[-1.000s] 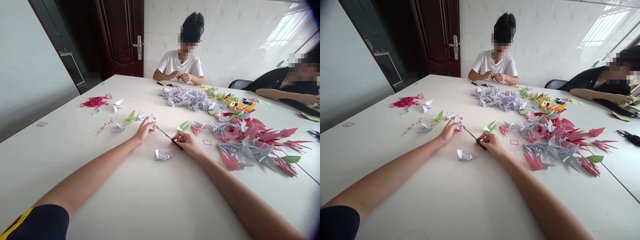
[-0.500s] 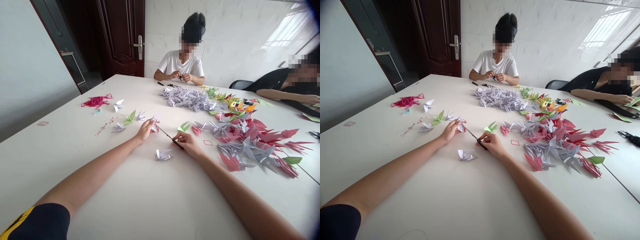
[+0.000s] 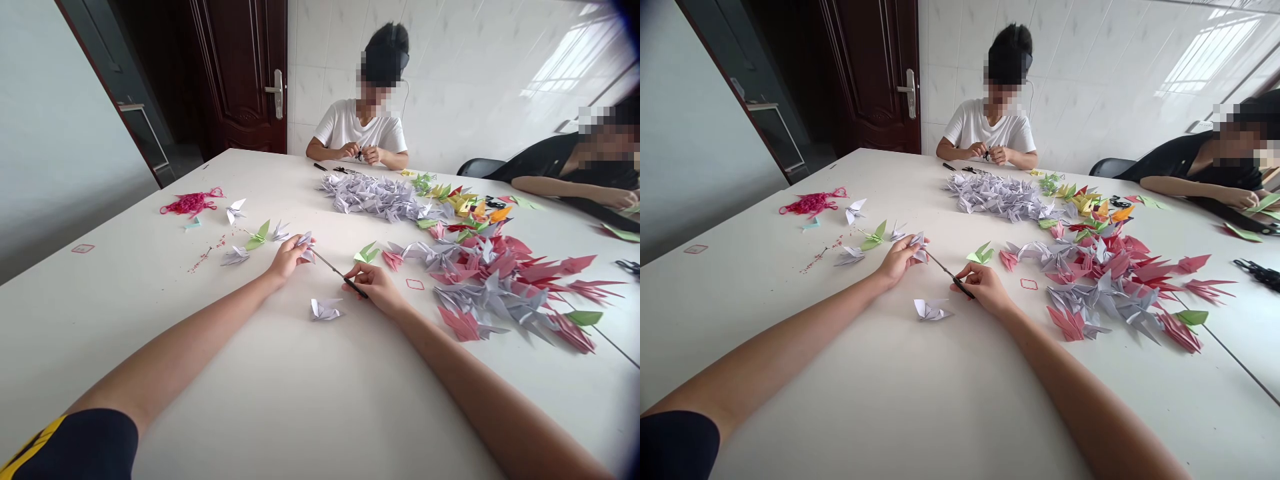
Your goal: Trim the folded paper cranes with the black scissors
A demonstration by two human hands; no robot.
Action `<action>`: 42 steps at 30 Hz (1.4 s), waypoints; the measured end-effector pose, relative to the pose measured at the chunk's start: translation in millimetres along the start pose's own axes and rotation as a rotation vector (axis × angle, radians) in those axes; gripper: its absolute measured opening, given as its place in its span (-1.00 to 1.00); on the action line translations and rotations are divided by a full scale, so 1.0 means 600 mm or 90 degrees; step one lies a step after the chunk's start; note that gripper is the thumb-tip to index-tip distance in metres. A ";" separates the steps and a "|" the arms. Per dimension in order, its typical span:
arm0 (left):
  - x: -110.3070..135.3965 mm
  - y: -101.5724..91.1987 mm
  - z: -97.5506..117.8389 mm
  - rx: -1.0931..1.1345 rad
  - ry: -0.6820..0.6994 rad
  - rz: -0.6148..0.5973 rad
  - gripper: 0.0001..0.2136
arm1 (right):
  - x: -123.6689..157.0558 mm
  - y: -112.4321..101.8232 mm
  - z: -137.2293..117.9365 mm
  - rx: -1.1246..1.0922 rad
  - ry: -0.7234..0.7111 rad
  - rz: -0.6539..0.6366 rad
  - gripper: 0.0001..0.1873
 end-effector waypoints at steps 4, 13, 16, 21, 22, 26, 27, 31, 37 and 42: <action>-0.001 -0.001 -0.003 -0.001 -0.006 0.004 -0.69 | 0.001 0.001 -0.003 -0.002 0.001 0.000 -0.60; -0.002 -0.002 -0.004 -0.018 -0.013 0.009 -0.61 | 0.001 0.001 -0.004 -0.007 -0.003 0.002 -0.61; 0.002 0.002 0.000 -0.024 -0.012 0.002 -0.59 | 0.001 0.002 -0.004 -0.011 -0.001 0.001 -0.61; 0.007 0.007 0.006 -0.054 0.011 -0.004 -0.55 | 0.002 0.001 -0.001 -0.004 0.004 0.005 -0.61; 0.007 0.007 0.006 -0.059 0.017 -0.007 -0.54 | 0.002 0.001 0.000 -0.002 0.004 0.005 -0.61; 0.006 0.007 0.006 -0.067 0.029 -0.011 -0.49 | 0.002 0.001 -0.001 0.008 0.000 0.003 -0.60; 0.006 0.007 0.006 -0.067 0.029 -0.009 -0.49 | 0.002 0.002 -0.001 0.007 0.000 0.001 -0.59; 0.008 0.008 0.009 -0.064 0.021 -0.004 -0.51 | 0.000 0.004 0.000 -0.004 -0.004 -0.009 -0.60; 0.011 0.010 0.012 -0.083 0.016 0.000 -0.55 | 0.002 0.002 -0.002 0.019 -0.012 -0.006 -0.62; 0.012 0.011 0.014 -0.077 0.023 -0.002 -0.54 | 0.001 0.003 0.000 0.011 -0.015 -0.010 -0.63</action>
Point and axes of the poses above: each hand's wrist, its own x-axis away from the middle knuckle, its own y-axis out of the palm, z = x × y, the point moved 8 cm from there along -x, towards the middle knuckle, and after that the axes turned 7 degrees about z, right-handed, at the moved point
